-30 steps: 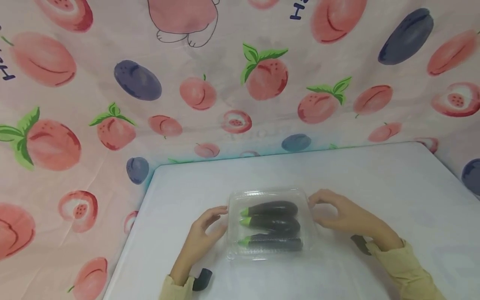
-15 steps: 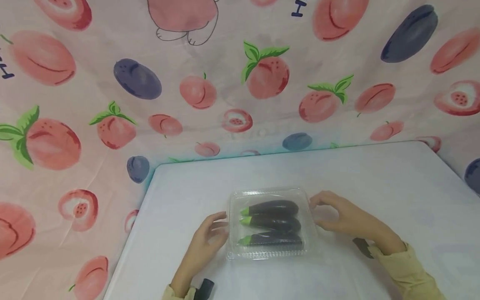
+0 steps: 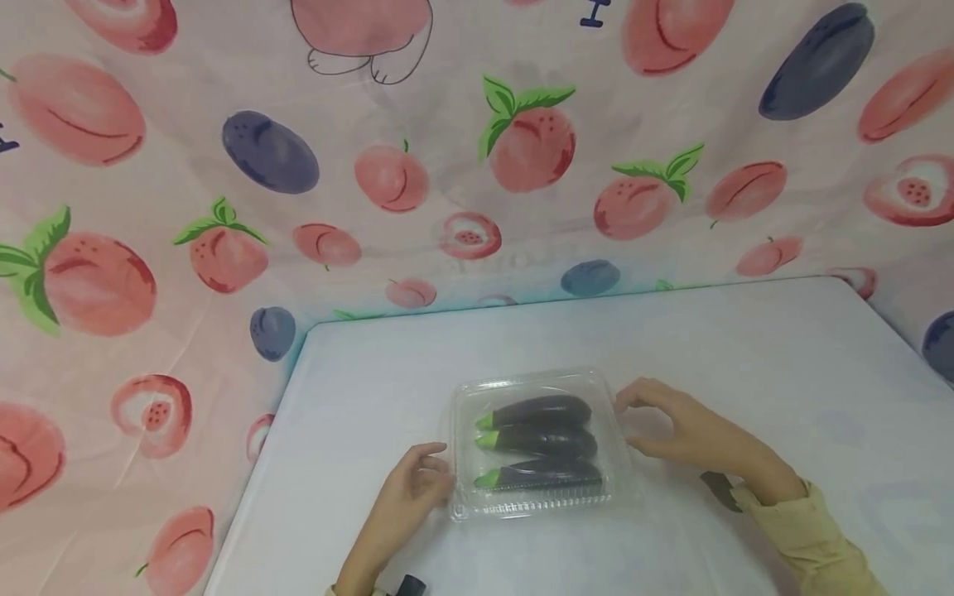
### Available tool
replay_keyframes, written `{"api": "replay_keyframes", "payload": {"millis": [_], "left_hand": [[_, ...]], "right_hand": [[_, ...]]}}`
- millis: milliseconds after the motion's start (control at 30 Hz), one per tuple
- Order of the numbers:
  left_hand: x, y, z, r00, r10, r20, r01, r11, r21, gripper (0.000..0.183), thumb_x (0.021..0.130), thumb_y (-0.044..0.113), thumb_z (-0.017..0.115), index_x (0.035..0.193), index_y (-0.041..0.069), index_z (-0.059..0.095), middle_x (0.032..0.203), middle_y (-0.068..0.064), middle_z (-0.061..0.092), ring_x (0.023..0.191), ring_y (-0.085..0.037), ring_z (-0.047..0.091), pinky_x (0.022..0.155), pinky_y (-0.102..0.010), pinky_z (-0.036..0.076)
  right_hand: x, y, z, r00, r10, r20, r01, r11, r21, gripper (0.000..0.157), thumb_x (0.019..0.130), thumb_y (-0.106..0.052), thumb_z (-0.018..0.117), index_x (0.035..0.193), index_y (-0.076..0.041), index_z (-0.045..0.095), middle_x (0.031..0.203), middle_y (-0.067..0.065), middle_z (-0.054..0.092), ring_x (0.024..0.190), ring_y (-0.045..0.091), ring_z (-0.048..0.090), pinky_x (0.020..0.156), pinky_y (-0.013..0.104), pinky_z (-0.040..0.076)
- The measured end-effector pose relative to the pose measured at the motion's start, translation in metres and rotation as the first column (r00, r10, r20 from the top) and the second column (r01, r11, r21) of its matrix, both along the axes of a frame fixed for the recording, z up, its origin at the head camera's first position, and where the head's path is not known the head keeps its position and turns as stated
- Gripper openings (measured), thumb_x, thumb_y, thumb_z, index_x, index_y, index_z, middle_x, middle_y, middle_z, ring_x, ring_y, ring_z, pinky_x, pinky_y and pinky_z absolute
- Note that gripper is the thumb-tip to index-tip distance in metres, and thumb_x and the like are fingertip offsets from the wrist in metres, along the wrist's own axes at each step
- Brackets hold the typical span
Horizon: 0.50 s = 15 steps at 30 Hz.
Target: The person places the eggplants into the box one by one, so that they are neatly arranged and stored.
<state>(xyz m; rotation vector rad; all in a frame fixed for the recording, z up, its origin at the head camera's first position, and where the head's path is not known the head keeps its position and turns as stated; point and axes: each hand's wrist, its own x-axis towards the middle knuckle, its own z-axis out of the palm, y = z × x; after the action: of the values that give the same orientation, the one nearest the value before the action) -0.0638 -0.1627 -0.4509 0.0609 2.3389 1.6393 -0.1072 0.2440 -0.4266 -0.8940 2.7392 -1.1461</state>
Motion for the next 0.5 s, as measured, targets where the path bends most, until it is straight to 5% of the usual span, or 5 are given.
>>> {"api": "replay_keyframes", "payload": {"millis": [167, 500], "left_hand": [[0.0049, -0.0003, 0.0039, 0.997, 0.007, 0.081, -0.008, 1.0, 0.012, 0.057, 0.092, 0.035, 0.07, 0.137, 0.006, 0.05, 0.112, -0.01, 0.066, 0.095, -0.019, 0.068, 0.081, -0.028, 0.058], [0.0075, 0.0014, 0.0056, 0.992, -0.011, 0.129, 0.0, 0.997, 0.082, 0.059, 0.09, 0.022, 0.071, 0.141, 0.005, 0.046, 0.111, -0.009, 0.064, 0.095, -0.019, 0.068, 0.083, -0.029, 0.058]], "right_hand": [[0.0006, 0.0004, -0.0022, 1.0, 0.015, 0.0, -0.015, 1.0, -0.018, 0.038, 0.086, -0.015, 0.079, 0.117, -0.022, 0.059, 0.119, -0.01, 0.06, 0.116, 0.007, 0.055, 0.099, 0.036, 0.054], [0.0008, 0.0003, -0.0038, 0.999, 0.025, -0.038, -0.026, 0.999, -0.03, 0.042, 0.082, -0.006, 0.08, 0.117, -0.018, 0.06, 0.117, -0.008, 0.06, 0.115, 0.006, 0.055, 0.098, 0.028, 0.053]]}}
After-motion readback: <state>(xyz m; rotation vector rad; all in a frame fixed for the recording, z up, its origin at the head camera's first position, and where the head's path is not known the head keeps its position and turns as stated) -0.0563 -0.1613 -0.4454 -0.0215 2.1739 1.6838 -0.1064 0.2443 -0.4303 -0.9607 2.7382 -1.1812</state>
